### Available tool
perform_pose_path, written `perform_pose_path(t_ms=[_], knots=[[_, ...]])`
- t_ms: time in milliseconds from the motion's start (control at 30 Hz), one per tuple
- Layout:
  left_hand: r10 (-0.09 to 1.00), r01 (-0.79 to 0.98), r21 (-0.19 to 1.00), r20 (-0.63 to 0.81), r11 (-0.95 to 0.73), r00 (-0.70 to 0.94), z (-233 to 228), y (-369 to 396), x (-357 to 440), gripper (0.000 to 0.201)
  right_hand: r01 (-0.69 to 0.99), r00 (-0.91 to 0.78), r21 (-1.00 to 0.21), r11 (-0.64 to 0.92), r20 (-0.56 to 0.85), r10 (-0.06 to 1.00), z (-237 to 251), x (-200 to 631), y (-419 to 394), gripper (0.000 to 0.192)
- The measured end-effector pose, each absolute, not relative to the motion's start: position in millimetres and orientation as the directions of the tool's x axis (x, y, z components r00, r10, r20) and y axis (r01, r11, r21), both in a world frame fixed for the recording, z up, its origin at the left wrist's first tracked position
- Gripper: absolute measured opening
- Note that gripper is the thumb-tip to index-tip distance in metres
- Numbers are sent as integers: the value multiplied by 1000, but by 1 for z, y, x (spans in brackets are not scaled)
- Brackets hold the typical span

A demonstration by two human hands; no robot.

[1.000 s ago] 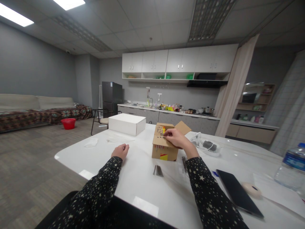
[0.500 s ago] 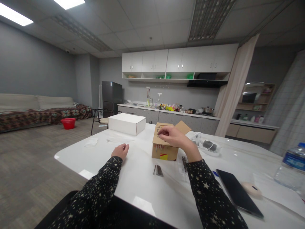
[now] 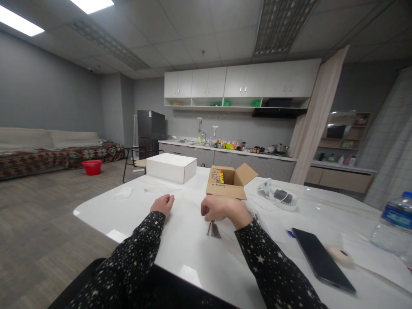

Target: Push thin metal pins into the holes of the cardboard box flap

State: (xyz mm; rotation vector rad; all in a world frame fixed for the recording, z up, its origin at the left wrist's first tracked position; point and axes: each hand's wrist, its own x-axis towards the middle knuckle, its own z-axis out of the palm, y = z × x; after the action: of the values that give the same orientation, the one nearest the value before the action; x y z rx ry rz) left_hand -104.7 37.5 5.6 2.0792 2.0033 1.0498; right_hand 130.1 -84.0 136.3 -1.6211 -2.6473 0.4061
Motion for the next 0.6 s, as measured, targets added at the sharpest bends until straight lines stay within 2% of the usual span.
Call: perform_pose_path(t_ms=[233, 367, 600], knots=[[907, 852, 501, 413, -150, -84, 4, 37, -106, 36, 929, -365, -44, 368, -275, 889, 116, 119, -76, 28], [904, 851, 501, 420, -157, -80, 2, 39, -107, 37, 947, -307, -8, 322, -318, 897, 114, 116, -76, 29], [896, 851, 495, 438, -173, -72, -3, 44, -108, 37, 937, -289, 66, 344, -411, 865, 105, 116, -66, 38]])
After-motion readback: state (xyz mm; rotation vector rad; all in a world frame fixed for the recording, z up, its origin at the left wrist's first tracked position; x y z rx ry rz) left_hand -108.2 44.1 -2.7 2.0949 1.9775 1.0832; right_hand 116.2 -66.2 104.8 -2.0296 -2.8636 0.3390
